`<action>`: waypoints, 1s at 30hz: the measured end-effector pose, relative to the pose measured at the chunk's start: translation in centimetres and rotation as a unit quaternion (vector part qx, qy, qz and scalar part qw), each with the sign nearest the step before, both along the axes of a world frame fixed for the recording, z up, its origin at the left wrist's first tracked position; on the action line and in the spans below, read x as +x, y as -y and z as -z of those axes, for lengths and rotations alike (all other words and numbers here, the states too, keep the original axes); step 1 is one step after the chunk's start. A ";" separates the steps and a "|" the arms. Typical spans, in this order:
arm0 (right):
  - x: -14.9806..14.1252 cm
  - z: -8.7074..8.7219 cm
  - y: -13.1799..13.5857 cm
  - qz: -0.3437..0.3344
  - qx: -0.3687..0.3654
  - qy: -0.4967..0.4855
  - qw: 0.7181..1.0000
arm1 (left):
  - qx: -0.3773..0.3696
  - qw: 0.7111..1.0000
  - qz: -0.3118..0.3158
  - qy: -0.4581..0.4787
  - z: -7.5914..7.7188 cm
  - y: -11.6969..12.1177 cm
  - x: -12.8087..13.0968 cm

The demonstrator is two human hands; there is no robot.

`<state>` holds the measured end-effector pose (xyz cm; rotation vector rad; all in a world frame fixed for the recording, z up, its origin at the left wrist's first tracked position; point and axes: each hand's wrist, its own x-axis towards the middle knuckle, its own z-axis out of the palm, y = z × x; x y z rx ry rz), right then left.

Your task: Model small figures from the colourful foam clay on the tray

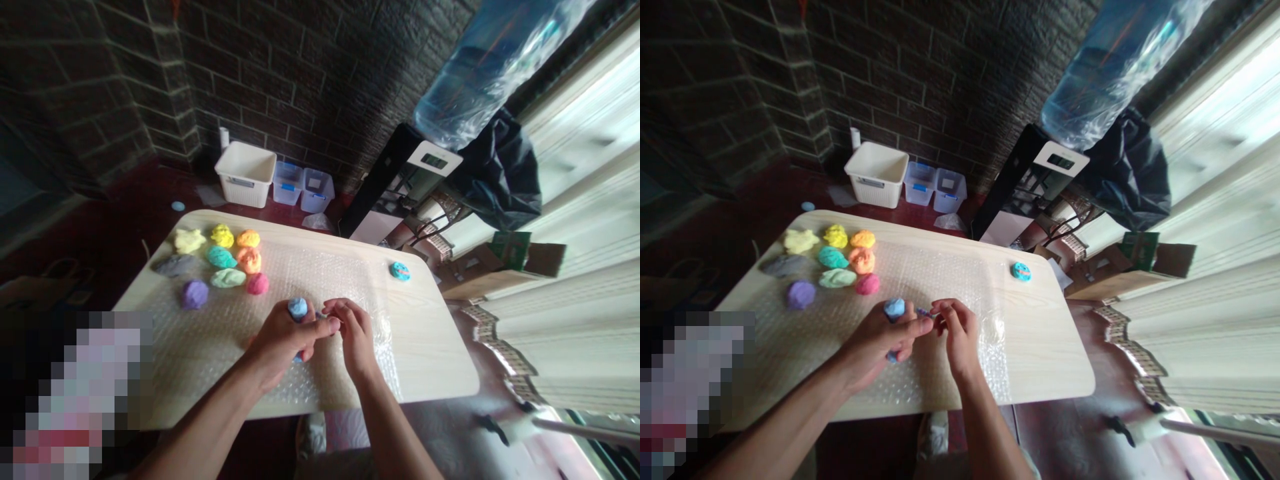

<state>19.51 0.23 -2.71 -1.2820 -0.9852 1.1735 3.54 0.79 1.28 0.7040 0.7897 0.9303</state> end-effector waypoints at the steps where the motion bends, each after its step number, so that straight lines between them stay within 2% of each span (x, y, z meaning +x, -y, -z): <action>1: 0.0 0.0 0.0 0.006 0.003 -0.003 1.000 | -0.004 1.000 0.002 -0.001 0.0 0.0 0.0; 7: 0.0 -0.1 -0.1 0.008 0.017 -0.016 1.000 | -0.008 0.997 -0.039 -0.059 0.7 0.1 0.0; 15: 0.1 -0.1 -0.1 0.008 0.009 -0.012 1.000 | -0.004 0.988 -0.078 -0.133 0.4 0.0 0.3; 30: 0.1 -0.1 -0.1 -0.002 0.010 -0.015 1.000 | -0.013 0.990 -0.074 -0.121 0.7 0.2 0.2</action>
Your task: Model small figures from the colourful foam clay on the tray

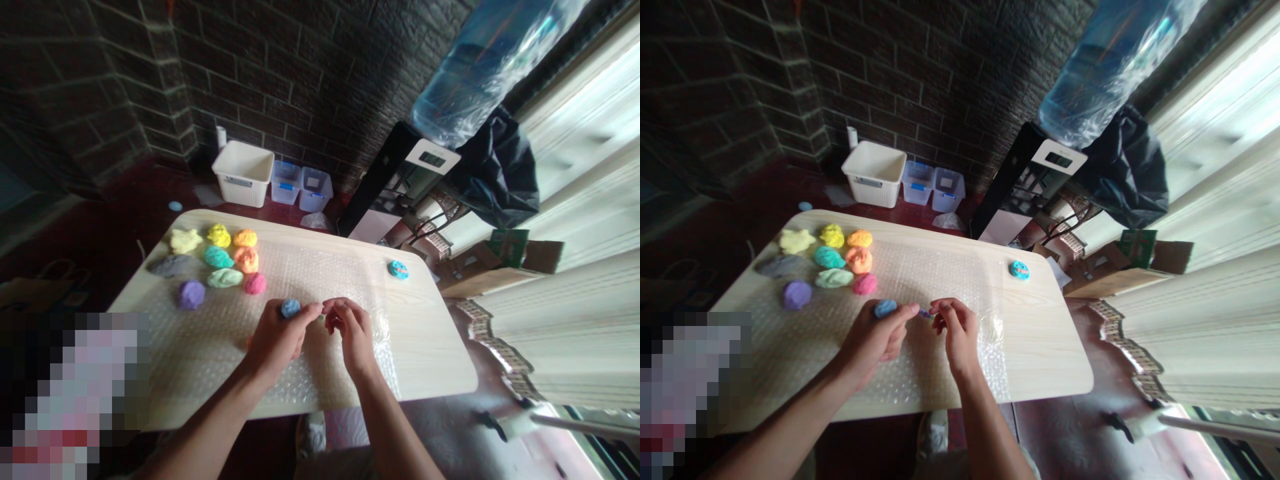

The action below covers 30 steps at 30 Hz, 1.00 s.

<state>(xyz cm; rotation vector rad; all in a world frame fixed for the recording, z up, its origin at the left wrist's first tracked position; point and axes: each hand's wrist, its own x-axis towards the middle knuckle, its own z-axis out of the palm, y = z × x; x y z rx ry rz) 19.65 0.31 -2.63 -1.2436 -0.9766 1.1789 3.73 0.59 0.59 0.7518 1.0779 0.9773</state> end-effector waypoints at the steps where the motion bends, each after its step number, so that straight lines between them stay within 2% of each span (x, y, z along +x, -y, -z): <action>1: 0.0 0.0 0.0 0.000 0.000 0.002 1.000 | 0.001 1.000 0.003 0.007 0.1 0.0 0.0; 7: 0.0 0.2 -0.1 0.004 -0.010 0.003 1.000 | 0.019 0.989 -0.003 0.145 0.4 -0.6 -0.1; 13: -0.1 0.2 0.0 -0.006 -0.009 0.003 1.000 | -0.049 0.965 -0.002 0.258 -0.4 -0.8 -0.2; 16: -0.1 0.1 0.0 -0.011 -0.005 0.006 1.000 | -0.049 0.966 0.001 0.253 -0.4 -0.8 -0.2; 22: 0.1 0.3 0.0 -0.009 -0.016 0.004 1.000 | 0.026 0.983 0.070 0.167 0.1 -0.3 -0.1; 30: 0.1 0.3 0.0 -0.021 -0.009 0.014 1.000 | 0.069 0.985 0.104 0.122 0.6 -0.3 0.0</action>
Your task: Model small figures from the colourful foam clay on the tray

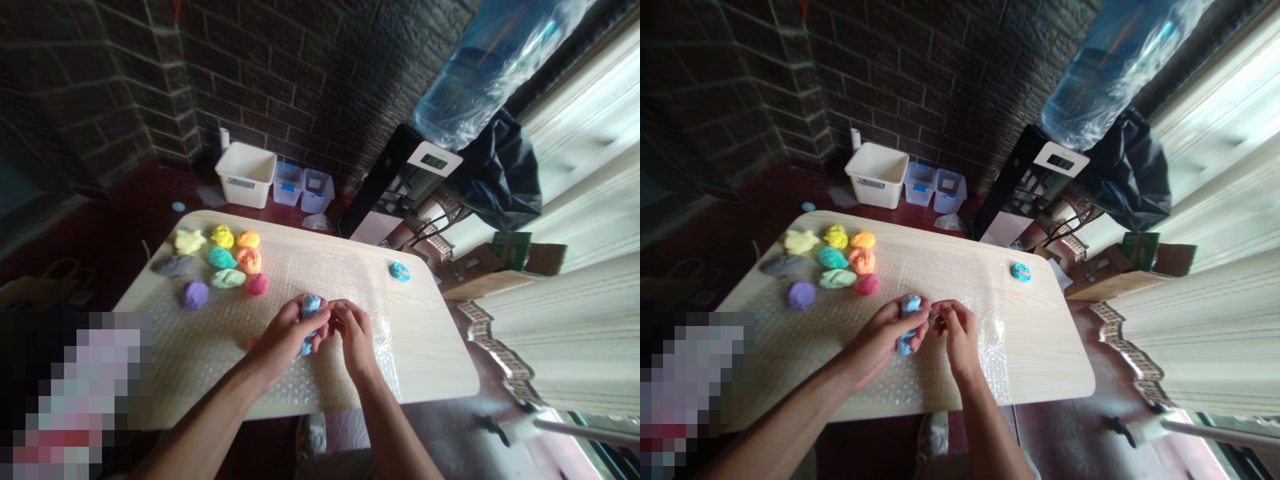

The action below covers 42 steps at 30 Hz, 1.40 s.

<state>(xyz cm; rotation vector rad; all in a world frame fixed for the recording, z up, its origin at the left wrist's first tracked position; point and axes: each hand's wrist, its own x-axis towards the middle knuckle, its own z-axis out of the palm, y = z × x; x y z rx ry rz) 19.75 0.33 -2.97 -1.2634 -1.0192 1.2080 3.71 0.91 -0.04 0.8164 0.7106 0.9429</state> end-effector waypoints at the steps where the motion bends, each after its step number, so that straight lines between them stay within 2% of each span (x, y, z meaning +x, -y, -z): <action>1: 0.0 0.0 0.0 -0.001 0.002 0.002 1.000 | 0.011 1.000 0.003 -0.013 0.1 -0.1 -0.1; 5: 0.0 0.2 0.0 0.000 -0.001 -0.002 1.000 | 0.043 0.997 -0.003 -0.071 0.0 -0.1 -0.2; 13: 0.0 0.1 0.1 0.001 -0.006 0.003 1.000 | -0.008 0.996 -0.012 -0.085 -0.3 0.1 -0.1; 20: 0.0 0.4 0.1 0.002 -0.008 0.002 1.000 | 0.030 0.988 -0.042 -0.145 -0.2 0.0 -0.3; 23: 0.0 0.4 0.1 0.004 -0.005 0.003 1.000 | 0.066 0.974 -0.061 -0.210 -0.5 0.2 -0.3; 28: -0.1 0.2 0.1 0.007 -0.011 0.001 1.000 | 0.134 0.930 -0.101 -0.327 -1.0 0.6 -0.1; 36: -0.1 0.1 0.0 0.006 -0.017 0.002 1.000 | 0.128 0.946 -0.082 -0.286 -0.2 0.1 -0.5; 42: -0.1 0.3 -0.1 0.006 -0.011 0.015 1.000 | 0.139 0.935 -0.110 -0.307 -0.2 -0.1 -0.4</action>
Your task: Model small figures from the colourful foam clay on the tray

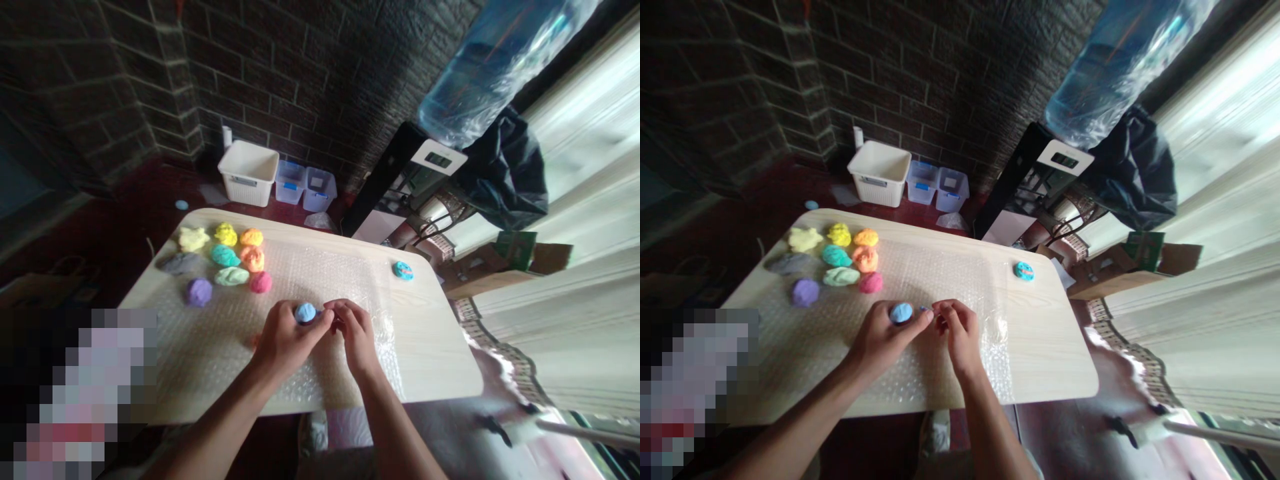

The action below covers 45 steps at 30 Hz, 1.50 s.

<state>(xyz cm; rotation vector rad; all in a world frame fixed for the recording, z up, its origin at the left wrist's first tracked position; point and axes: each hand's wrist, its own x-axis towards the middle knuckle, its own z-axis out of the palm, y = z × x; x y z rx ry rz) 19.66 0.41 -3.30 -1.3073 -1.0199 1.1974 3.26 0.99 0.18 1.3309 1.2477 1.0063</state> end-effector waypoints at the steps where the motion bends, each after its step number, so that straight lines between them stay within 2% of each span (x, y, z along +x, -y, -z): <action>1: 0.0 0.0 0.0 -0.001 0.001 0.000 1.000 | 0.002 1.000 -0.003 -0.001 -0.1 0.0 0.0; 13: 0.0 -0.1 -0.1 -0.002 0.004 -0.001 1.000 | 0.020 0.999 -0.034 -0.012 -1.0 0.2 0.2; 19: 0.0 -0.2 0.1 -0.008 0.002 -0.002 1.000 | -0.007 0.999 -0.031 0.004 -0.1 0.0 0.1; 21: 0.0 -0.2 0.1 -0.011 0.005 -0.005 1.000 | -0.049 0.997 -0.022 0.062 0.3 -0.1 0.0; 23: 0.0 -0.2 0.1 -0.012 0.004 -0.010 1.000 | -0.108 0.976 -0.014 0.188 0.4 -0.3 0.1; 26: 0.0 -0.1 0.1 -0.013 -0.001 -0.008 1.000 | -0.189 0.909 -0.009 0.372 0.1 -0.5 0.4; 27: 0.0 -0.1 0.1 -0.014 -0.001 -0.006 1.000 | -0.208 0.892 -0.010 0.401 0.0 -0.6 0.4; 29: 0.0 -0.1 0.0 -0.019 0.001 -0.002 1.000 | -0.226 0.878 -0.010 0.422 -0.3 -0.6 0.6; 39: 0.0 0.1 0.1 -0.024 0.004 -0.010 1.000 | -0.178 0.903 0.020 0.391 0.1 -0.4 0.4; 45: -0.1 -0.2 0.1 -0.013 0.012 -0.012 1.000 | -0.184 0.910 0.072 0.366 -0.2 -0.2 0.3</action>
